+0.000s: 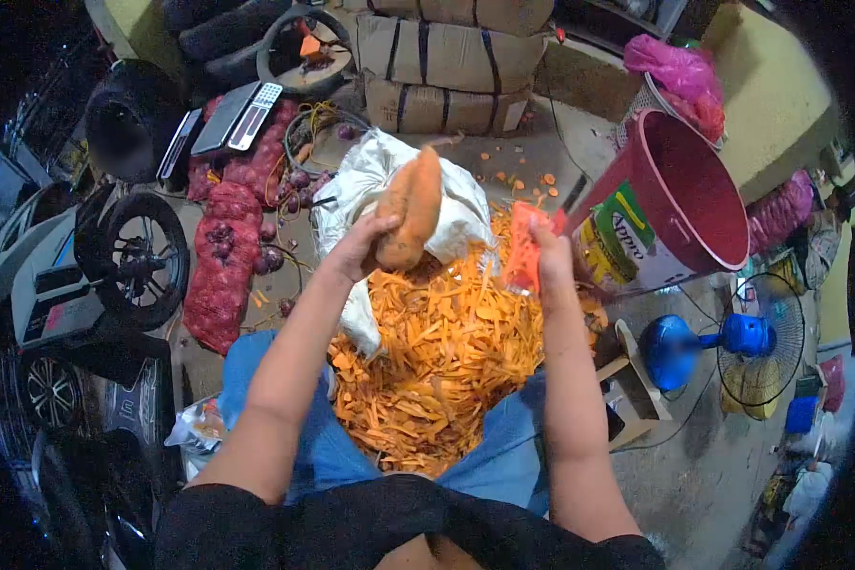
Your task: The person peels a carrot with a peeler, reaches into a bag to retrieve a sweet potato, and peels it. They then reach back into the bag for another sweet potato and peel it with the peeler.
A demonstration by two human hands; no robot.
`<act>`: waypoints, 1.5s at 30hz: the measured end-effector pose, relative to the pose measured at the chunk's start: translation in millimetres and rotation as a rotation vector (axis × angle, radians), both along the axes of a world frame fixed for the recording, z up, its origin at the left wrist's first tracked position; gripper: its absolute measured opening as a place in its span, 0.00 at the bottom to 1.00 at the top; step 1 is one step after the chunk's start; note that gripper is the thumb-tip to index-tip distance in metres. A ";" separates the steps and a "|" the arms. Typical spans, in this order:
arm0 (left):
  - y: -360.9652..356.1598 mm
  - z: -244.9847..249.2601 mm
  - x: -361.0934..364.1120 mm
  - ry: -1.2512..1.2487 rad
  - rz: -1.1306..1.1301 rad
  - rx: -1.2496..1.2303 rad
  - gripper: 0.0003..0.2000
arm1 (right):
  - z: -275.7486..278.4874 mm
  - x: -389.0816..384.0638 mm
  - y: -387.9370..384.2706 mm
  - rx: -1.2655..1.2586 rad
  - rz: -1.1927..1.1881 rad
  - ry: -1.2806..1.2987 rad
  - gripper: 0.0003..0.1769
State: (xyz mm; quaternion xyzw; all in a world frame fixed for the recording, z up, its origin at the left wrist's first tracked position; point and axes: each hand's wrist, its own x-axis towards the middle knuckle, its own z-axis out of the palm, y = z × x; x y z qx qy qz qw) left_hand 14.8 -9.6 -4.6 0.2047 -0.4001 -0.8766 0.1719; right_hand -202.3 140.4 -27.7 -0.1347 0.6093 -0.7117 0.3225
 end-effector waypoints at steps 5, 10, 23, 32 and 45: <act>17.3 -18.4 6.8 -0.234 0.070 -0.558 0.23 | 22.1 44.5 -4.2 0.039 0.268 -0.057 0.05; 19.2 -11.6 0.7 -0.448 0.282 -1.087 0.22 | 9.1 51.9 -12.3 0.074 0.354 -0.186 0.10; 17.2 7.4 -3.8 0.352 0.368 -1.759 0.19 | 8.3 79.2 -21.5 -0.217 0.652 -0.017 0.22; 23.2 8.5 -6.1 0.153 0.299 -1.770 0.27 | -40.5 63.5 -34.4 -0.323 0.485 -0.912 0.29; 15.3 0.8 -15.5 -0.414 -0.025 -1.180 0.32 | -35.3 78.5 -35.2 0.084 0.328 -0.261 0.16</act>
